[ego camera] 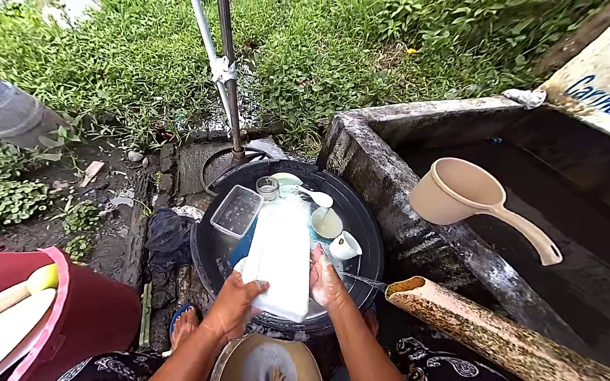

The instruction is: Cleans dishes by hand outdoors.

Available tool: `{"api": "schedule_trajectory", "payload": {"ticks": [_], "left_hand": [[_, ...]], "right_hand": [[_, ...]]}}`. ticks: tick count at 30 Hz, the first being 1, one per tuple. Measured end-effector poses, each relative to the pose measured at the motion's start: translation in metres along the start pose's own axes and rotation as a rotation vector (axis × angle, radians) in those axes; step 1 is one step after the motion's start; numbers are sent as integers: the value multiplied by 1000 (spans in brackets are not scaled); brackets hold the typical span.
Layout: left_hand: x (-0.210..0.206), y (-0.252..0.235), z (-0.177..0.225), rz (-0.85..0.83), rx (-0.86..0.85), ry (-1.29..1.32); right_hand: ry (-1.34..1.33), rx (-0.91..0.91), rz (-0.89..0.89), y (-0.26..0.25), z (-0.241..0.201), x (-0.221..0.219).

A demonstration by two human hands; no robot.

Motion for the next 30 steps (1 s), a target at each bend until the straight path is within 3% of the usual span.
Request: {"api": "schedule_trajectory", "payload": {"ticks": [5,12,16,21,26,30], "left_hand": [[-7,-19,-10,40,-8,-385],[-1,-32,-18,-14,-18,-675],[-2,-37,-23,-51,40,-795],[1,-50,-34,-50,64,-949],[-7,-63,-48,-35,123,-1104],[-23,-84,-66,-73,59,-1014]], "right_hand": [[33,155,359,-3,25,31],[-3,291,646,-35,27,119],[-133,289,795,-40,22,143],[-234,373,862,-43,19,175],[-162,395,804,-33,18,198],[-164,434,806,-29,25,209]]}}
Point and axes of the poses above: each hand's wrist, its own y-axis away from the middle knuckle, its own x-axis out of the back of the hand, z = x × y, the point moved 4 cm from there along -y, towards the middle knuckle, and after that the axes turned 15 degrees about x, right-handed, at the moved point
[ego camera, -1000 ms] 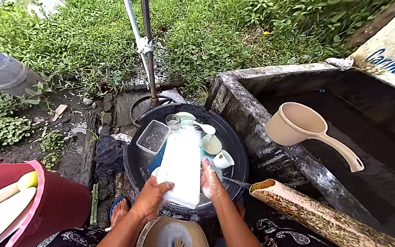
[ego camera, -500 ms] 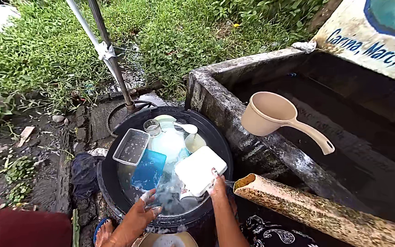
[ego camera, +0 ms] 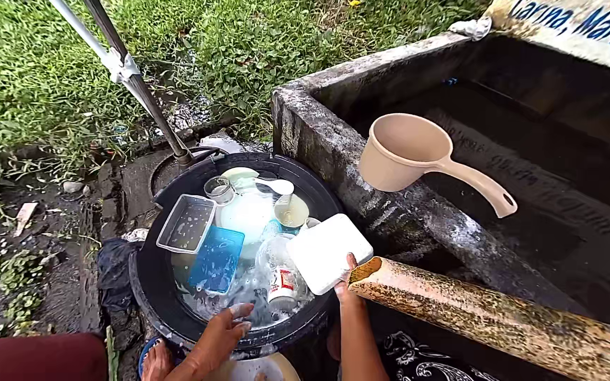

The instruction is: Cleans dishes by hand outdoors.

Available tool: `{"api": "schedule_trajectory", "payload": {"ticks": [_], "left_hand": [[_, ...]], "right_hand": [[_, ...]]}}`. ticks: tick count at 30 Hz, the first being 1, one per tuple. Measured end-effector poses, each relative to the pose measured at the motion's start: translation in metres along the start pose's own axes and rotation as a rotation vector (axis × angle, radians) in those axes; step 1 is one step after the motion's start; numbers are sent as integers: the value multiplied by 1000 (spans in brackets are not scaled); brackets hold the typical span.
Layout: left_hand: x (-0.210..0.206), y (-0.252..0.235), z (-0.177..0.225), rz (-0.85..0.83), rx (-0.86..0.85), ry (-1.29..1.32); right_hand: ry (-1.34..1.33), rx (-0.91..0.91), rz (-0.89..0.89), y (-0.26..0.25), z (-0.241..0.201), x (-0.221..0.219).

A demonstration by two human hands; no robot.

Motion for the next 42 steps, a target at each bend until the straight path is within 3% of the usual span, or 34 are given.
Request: {"api": "schedule_trajectory", "payload": {"ticks": [5,9,12,20,42], "left_hand": [[-45,-38,35,5,91,656],[-77,-57,69,-77,94,977],[-86,-66,82,-51,121,1110],[-99,-73,81,-61,135,1254],[-95,-71,80,-77,167,1264]], "right_hand": [[6,-52,-26,2,4,4],[23,-93,-55,4,1,0],[-46,-92,-76,5,3,-1],[-42,-134,-69,5,6,1],[-27,-153,-60,5,4,0]]}}
Point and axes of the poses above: each hand's wrist, its own y-axis away from the middle knuckle, its own x-axis out of the back of the hand, z = x × y, the point moved 4 cm from there along -y, towards the middle knuckle, and after that the axes turned 15 degrees about x, right-handed, at the moved point
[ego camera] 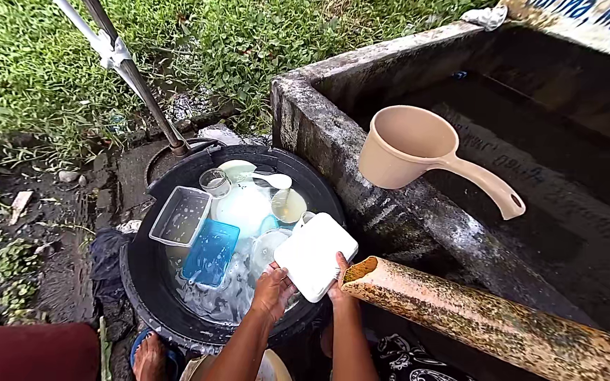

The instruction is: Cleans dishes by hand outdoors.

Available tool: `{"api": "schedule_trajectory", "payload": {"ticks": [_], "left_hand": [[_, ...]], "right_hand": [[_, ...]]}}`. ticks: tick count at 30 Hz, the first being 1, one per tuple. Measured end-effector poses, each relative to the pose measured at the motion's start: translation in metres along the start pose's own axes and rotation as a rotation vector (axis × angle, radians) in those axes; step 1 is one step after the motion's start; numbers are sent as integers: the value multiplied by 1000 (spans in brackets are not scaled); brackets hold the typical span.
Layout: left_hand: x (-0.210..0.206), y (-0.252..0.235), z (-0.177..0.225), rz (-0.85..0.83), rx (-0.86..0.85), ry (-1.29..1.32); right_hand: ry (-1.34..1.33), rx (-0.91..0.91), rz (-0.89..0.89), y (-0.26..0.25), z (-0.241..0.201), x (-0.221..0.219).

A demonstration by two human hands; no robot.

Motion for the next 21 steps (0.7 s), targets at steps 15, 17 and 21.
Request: {"api": "schedule_trajectory", "payload": {"ticks": [15,17,21], "left_hand": [[4,2,-1,4,-9,23],[4,2,0,-7,-7,13],[10,1,1,-41,-2,-26]], "right_hand": [[3,1,-53,2,-5,-3],[-1,-3,-55,1,-4,-1],[-5,-8,-95,-1,-3,1]]}}
Point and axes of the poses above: each hand's wrist, its own y-axis away from the middle knuckle, its own x-axis out of the back of the hand, z = x × y, the point moved 4 cm from there along -y, towards the middle knuckle, and after that the axes turned 15 degrees about x, right-handed, at the moved point
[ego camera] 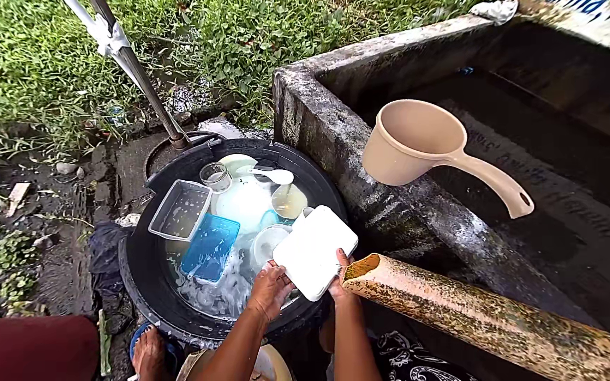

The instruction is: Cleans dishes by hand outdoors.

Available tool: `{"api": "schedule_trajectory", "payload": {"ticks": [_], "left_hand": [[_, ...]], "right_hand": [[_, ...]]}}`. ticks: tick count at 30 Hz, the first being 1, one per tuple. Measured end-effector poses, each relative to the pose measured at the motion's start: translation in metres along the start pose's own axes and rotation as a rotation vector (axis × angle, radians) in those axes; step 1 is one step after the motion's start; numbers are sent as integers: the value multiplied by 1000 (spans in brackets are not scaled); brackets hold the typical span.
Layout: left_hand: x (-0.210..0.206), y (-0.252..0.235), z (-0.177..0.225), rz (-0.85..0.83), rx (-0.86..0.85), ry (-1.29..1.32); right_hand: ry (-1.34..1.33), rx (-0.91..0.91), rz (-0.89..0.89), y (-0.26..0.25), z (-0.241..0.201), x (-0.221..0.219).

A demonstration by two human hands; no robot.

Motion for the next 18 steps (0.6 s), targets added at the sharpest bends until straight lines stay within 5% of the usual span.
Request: {"api": "schedule_trajectory", "payload": {"ticks": [11,18], "left_hand": [[39,4,13,-25,-87,-559],[59,26,12,-99,-35,-603]], "right_hand": [[308,-41,-309,5,-1,-12],[433,48,-219,8,-6,-22]]}}
Point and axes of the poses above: each hand's wrist, its own y-axis away from the middle knuckle, its own x-axis out of the back of the hand, z = x × y, the point moved 4 cm from there along -y, towards the middle knuckle, and after that the axes turned 15 degrees about x, right-handed, at the moved point
